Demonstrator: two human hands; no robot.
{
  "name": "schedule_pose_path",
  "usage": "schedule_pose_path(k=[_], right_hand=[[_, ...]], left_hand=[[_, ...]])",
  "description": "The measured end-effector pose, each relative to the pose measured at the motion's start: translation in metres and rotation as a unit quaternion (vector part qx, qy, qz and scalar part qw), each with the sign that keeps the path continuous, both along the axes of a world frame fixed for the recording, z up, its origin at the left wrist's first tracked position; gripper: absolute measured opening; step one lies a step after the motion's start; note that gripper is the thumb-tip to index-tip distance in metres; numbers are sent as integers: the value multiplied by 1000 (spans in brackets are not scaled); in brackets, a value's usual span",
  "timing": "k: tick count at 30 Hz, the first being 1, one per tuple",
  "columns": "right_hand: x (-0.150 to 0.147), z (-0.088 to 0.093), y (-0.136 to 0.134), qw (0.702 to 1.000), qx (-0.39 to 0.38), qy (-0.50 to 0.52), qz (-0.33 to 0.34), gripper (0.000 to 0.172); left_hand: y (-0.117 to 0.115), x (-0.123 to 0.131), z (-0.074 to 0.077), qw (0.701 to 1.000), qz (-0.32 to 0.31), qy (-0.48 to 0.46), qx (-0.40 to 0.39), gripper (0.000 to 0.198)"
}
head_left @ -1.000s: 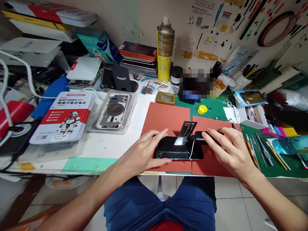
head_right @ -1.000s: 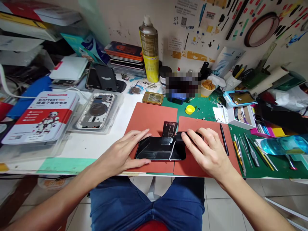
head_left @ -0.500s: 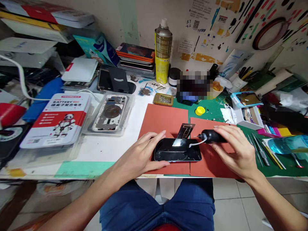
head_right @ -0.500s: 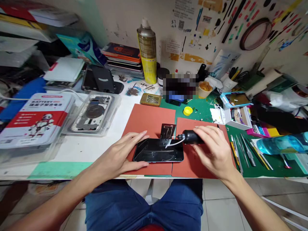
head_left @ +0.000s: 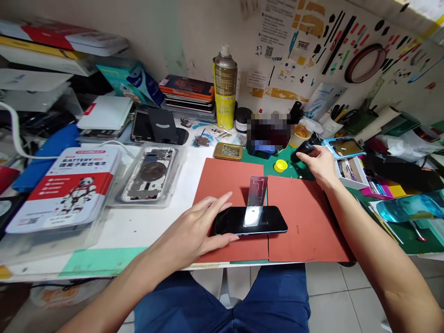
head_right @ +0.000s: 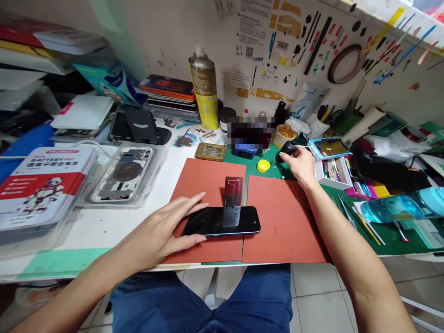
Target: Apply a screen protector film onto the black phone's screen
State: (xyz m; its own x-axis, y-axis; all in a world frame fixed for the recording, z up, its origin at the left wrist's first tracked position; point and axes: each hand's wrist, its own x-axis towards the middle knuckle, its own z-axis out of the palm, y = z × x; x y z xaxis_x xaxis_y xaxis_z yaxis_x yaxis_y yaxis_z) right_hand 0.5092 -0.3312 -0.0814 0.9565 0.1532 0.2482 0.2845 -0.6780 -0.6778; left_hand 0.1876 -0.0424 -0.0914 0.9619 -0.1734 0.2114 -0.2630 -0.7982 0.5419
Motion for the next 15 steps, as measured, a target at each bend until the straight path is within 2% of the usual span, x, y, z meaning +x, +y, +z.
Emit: schedule_pose_path(k=[3, 7, 8, 9, 11, 13, 15], right_hand=[[-4, 2, 0, 999, 33, 38, -10, 38], [-41, 18, -11, 994, -57, 60, -65, 32], [-56, 23, -13, 993, -70, 69, -58, 33], [-72, 28, -14, 994, -57, 87, -28, 35], [-103, 35, -9, 980, 25, 177, 89, 38], [-126, 38, 2, 933, 89, 284, 204, 40], [-137, 37, 16, 891, 118, 351, 263, 40]], left_hand=[[2, 2, 5, 1000, 5, 21, 0, 78], [3, 2, 6, 999, 12, 40, -15, 80], [3, 3, 6, 999, 14, 43, -18, 80], [3, 3, 7, 999, 14, 45, -21, 80], [3, 5, 8, 998, 16, 53, -25, 80], [3, 6, 10, 998, 20, 60, -30, 80], [3, 6, 12, 997, 24, 65, -34, 80]])
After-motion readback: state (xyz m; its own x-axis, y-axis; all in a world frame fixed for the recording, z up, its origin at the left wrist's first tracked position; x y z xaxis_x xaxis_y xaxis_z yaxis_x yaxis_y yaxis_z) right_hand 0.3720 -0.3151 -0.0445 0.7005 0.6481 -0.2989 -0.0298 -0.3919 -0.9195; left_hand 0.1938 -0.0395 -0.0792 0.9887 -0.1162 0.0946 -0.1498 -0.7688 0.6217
